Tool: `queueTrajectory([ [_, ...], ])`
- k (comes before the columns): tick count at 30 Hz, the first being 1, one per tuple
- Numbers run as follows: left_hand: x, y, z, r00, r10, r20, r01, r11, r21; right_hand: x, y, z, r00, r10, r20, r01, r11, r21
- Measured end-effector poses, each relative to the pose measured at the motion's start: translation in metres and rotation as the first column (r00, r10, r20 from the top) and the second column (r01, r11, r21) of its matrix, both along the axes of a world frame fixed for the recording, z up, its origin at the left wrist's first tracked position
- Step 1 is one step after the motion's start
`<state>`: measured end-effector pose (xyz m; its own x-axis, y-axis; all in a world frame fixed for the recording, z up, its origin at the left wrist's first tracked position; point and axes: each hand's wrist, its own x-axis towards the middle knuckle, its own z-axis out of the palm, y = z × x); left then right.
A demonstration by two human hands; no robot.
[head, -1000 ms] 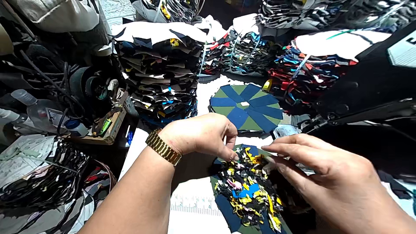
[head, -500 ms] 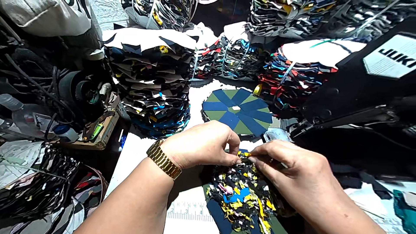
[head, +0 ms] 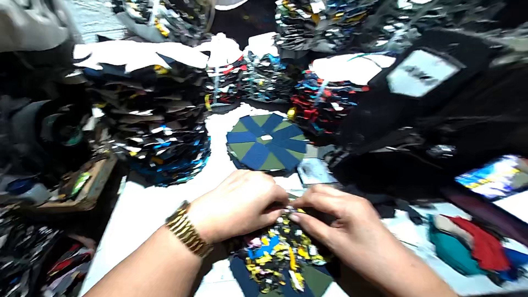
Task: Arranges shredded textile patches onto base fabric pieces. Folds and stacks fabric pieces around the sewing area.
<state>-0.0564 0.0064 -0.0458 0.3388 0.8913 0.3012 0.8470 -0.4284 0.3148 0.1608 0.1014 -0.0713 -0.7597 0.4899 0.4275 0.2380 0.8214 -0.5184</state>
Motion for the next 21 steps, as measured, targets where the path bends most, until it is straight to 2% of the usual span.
queueTrajectory([
  [5, 0.0, 0.001, 0.001, 1.0, 0.022, 0.017, -0.024, 0.996, 0.088, 0.008, -0.01, 0.014, 0.997, -0.078, 0.011, 0.078, 0.997, 0.009],
  [9, 0.003, 0.002, -0.001, 0.997, -0.01, 0.076, 0.004, 0.997, 0.08, 0.014, -0.014, 0.018, 0.988, -0.047, 0.144, 0.055, 0.997, -0.049],
  [14, 0.007, 0.002, -0.007, 0.999, -0.018, -0.028, 0.02, 0.997, 0.07, 0.015, -0.017, 0.013, 0.995, -0.066, 0.079, 0.067, 0.998, -0.003],
  [21, 0.006, 0.001, -0.007, 0.999, -0.041, -0.014, 0.042, 0.997, 0.066, 0.016, -0.017, 0.014, 0.987, -0.116, 0.116, 0.124, 0.99, -0.073],
])
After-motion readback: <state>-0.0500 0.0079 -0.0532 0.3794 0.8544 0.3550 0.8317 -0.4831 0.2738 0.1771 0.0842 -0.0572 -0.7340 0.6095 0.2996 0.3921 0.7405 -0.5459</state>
